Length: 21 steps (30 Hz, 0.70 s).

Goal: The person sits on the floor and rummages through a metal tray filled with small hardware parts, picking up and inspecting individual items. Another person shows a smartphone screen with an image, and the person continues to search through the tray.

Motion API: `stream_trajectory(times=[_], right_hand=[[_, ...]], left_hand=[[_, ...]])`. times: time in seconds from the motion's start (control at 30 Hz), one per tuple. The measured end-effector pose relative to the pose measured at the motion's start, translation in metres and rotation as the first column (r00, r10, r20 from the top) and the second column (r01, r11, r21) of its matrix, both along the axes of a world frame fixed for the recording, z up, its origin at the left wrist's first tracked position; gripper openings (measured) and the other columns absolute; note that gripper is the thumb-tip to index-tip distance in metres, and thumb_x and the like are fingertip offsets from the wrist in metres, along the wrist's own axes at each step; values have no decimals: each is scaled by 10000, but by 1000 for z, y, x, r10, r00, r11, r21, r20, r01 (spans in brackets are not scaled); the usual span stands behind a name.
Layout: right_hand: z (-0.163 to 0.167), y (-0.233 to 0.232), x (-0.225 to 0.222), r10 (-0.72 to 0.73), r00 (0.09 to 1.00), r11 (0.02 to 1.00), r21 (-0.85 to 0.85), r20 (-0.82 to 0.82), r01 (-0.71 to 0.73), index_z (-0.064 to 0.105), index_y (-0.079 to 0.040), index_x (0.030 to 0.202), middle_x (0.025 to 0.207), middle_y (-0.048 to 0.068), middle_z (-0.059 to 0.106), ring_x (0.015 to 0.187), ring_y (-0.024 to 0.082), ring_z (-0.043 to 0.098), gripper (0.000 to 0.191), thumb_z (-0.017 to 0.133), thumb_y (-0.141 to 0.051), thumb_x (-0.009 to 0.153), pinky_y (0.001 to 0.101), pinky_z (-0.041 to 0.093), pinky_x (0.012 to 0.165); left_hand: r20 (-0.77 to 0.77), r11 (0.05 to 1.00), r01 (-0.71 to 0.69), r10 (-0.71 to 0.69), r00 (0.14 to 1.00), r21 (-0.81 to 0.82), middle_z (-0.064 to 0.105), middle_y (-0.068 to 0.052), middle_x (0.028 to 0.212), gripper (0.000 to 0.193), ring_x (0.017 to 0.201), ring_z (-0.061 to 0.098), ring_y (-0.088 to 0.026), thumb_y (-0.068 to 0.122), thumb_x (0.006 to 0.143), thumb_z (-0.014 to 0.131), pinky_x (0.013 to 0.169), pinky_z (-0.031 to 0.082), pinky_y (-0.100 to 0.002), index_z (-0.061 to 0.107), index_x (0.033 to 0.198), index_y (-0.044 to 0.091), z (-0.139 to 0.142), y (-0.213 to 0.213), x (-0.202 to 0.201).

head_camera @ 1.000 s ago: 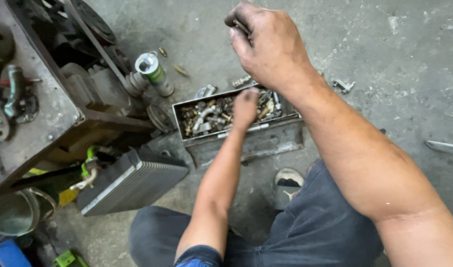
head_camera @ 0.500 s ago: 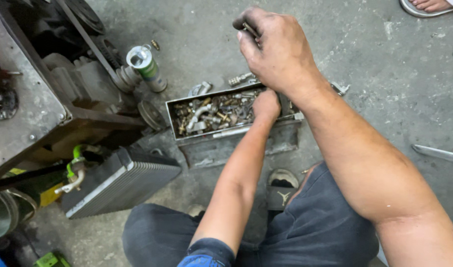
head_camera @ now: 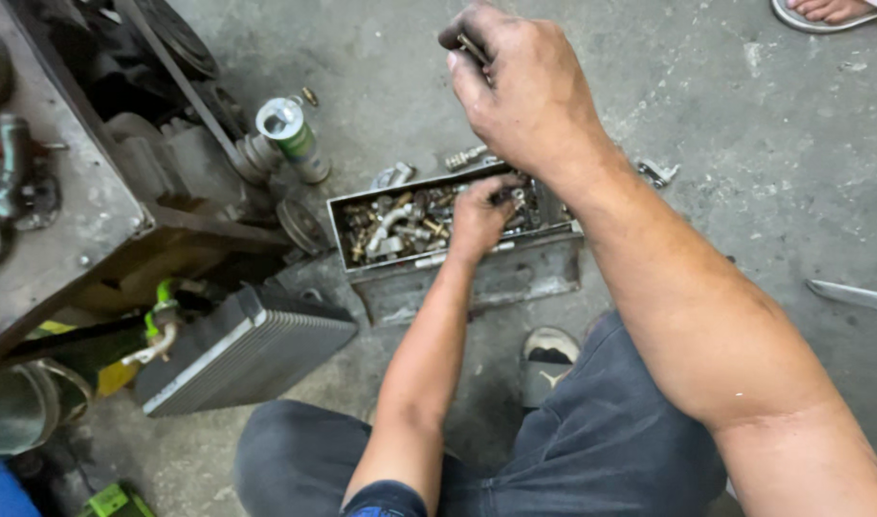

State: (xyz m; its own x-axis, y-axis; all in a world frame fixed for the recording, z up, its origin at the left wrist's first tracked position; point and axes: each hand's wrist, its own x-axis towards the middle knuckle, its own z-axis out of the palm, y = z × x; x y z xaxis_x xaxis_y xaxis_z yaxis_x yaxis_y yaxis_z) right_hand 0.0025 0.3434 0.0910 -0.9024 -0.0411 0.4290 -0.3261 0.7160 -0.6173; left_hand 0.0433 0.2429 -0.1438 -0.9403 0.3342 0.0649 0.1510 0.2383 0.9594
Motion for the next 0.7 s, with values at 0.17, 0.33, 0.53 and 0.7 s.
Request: stream_trajectory(times=[0.17,0.33,0.53,0.7], right_hand=[[5,-3,6,-4,1000,1000,-7,-30,4,728,-15,1142,1016,183,757,933,344,746,164,696,-112,1014,426,574,824],[3,-1,7,-7,999,1000,-19,-44,6,723,0,1148,1019,177,755,919,328,737,183,674,-80,991,419,567,824],[-8,3,4,13,1000,999,43,-28,-11,723,-8,1164,1033,172,753,948,321,742,185,679,-69,996,412,572,850],[-16,12,4,12,999,1000,7,45,-13,715,1,1170,1031,155,756,893,275,747,171,687,-74,1019,374,578,797]], left_hand=[[35,937,32,-21,999,-349,782,-141,1004,351,906,751,-293,50,740,776,851,588,-399,794,1080,134,22,-54,-22],[-193,492,-161,-15,981,-855,729,-173,949,189,928,702,-383,156,777,712,746,557,-537,769,949,100,17,-69,-39],[-94,660,101,-253,963,-744,692,-192,1038,365,968,676,-396,274,724,744,794,555,-533,713,1033,81,-10,13,-13],[-48,615,59,-156,987,-786,686,-140,1120,257,1070,659,-345,205,838,646,895,524,-538,726,1074,140,-18,29,-9]])
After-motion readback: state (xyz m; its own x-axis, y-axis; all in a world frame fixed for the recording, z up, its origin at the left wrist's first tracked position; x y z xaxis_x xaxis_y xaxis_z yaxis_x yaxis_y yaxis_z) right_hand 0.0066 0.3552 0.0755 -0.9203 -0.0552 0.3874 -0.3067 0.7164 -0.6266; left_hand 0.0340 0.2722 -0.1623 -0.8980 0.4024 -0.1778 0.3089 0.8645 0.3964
